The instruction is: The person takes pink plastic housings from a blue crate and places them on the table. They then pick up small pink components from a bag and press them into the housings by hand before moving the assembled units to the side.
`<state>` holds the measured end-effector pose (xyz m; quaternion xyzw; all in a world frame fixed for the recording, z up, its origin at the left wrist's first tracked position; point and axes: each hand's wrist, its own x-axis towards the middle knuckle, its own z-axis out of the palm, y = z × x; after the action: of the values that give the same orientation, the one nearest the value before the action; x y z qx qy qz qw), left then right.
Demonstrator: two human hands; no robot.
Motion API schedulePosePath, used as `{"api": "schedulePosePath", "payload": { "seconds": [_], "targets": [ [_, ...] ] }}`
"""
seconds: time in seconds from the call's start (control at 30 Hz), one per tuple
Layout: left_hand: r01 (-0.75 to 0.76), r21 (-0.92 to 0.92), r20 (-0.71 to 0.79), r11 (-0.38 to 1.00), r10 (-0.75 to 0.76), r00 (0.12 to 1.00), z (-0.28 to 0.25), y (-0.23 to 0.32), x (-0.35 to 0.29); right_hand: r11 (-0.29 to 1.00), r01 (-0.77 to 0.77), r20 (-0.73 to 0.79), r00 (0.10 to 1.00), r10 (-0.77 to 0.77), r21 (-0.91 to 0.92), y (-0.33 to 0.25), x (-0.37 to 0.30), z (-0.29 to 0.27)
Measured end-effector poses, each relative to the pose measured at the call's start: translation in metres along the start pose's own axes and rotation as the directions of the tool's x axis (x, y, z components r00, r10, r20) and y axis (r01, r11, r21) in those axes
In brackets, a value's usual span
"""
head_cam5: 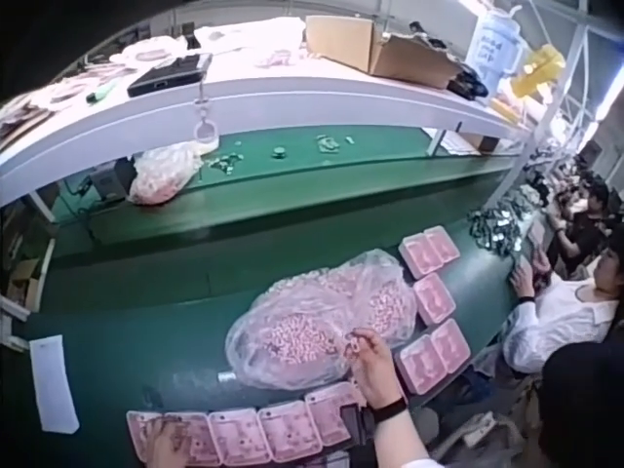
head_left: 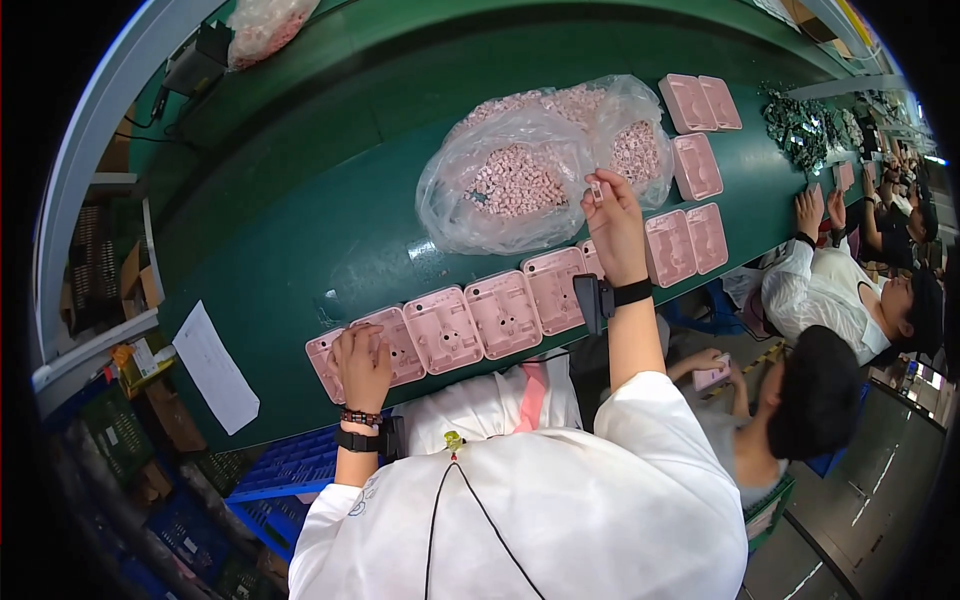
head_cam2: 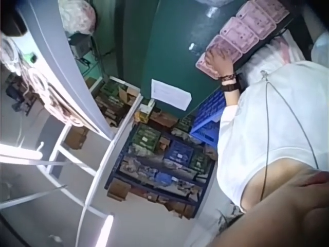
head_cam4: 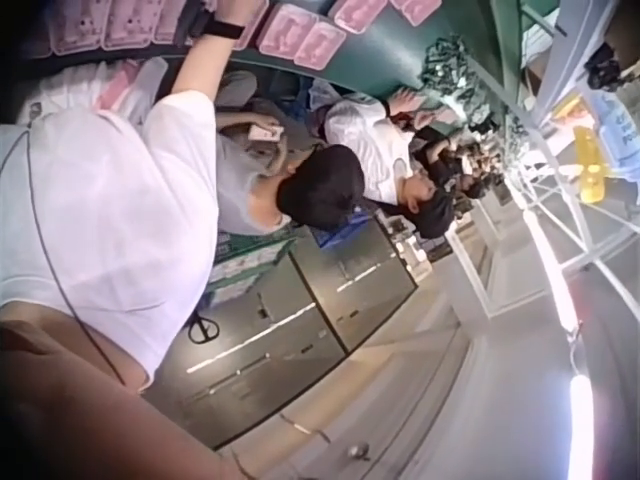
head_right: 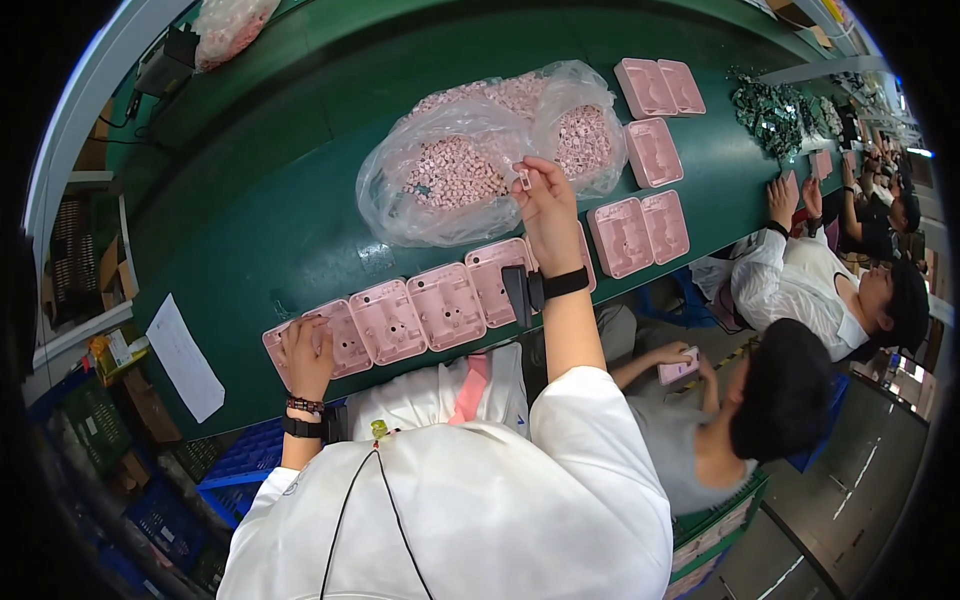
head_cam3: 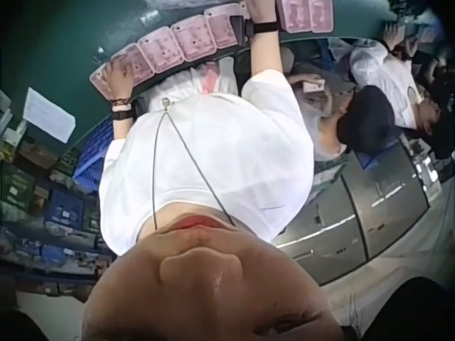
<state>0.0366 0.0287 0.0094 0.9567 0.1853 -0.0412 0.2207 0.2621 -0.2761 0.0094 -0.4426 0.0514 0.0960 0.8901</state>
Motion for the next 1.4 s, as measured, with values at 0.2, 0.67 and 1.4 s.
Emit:
{"api": "schedulePosePath", "payload": {
  "seconds": [0.2,0.67,1.4],
  "targets": [
    [-0.001,-0.036,0.005,0.999,0.001,1.0,-0.002,-0.001,0.005,0.957,-0.121,-0.109,0.982,0.154,0.265,-0.006,-0.002,-0.008],
    [0.067,-0.045,0.0,0.997,-0.068,0.998,-0.007,-0.004,-0.029,-0.687,0.036,0.348,0.881,-0.322,-0.726,0.016,0.133,-0.132],
    [-0.015,-0.226,0.152,0.974,0.051,0.987,-0.002,0.037,-0.023,-0.281,-0.257,-0.148,0.923,-0.355,-0.925,0.026,0.118,-0.077]
  ]
}}
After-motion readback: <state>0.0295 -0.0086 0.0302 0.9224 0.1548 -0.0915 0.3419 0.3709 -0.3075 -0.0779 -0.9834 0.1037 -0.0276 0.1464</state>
